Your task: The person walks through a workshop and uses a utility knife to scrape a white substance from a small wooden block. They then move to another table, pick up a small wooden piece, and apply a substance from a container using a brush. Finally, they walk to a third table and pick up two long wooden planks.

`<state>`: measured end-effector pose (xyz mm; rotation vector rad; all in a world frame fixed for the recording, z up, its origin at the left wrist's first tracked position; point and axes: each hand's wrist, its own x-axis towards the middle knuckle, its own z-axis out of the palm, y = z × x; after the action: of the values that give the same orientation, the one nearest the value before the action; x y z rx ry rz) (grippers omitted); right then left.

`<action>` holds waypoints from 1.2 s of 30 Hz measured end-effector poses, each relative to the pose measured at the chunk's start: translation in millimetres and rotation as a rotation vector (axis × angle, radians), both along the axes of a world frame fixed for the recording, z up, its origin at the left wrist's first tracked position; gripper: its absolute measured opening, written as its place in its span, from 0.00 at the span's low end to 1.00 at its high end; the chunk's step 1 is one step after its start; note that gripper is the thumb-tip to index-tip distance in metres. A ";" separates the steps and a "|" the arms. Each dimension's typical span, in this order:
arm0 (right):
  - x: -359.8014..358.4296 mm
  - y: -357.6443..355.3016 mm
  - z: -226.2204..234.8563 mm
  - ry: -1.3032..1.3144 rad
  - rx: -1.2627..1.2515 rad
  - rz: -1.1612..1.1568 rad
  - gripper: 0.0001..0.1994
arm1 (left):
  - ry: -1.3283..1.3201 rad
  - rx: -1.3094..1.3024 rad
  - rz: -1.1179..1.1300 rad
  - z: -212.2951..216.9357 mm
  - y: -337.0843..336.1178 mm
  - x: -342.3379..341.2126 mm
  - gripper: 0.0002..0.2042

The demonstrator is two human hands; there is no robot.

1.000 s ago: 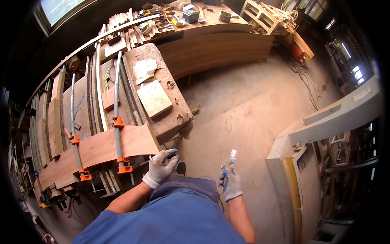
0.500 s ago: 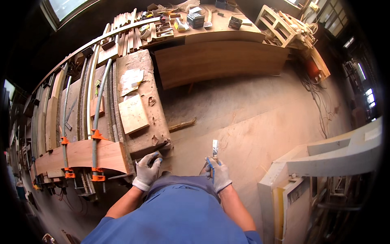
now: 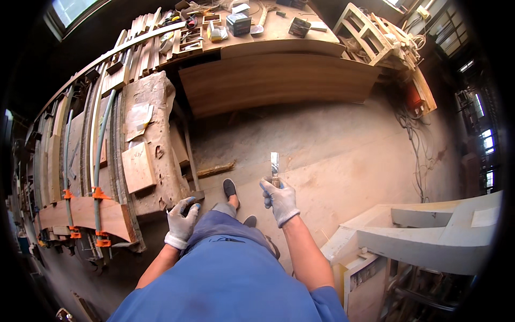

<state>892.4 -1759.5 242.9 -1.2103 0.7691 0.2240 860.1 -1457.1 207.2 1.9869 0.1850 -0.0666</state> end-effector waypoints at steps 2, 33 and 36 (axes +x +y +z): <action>29.6 -8.5 -1.7 -0.003 -0.003 0.007 0.11 | 0.062 -0.082 0.038 -1.0 -12.3 24.9 0.15; 641.0 -118.8 -94.9 0.018 0.333 0.040 0.03 | 0.127 0.262 0.506 -33.3 -89.8 296.8 0.14; 718.4 -138.4 -127.4 0.014 0.325 0.022 0.05 | 0.159 0.256 0.485 -16.6 -118.6 322.6 0.15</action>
<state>1610.8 -1897.8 115.5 -0.9104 0.7005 0.3614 1182.7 -1575.7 190.6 2.1361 0.8056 0.1181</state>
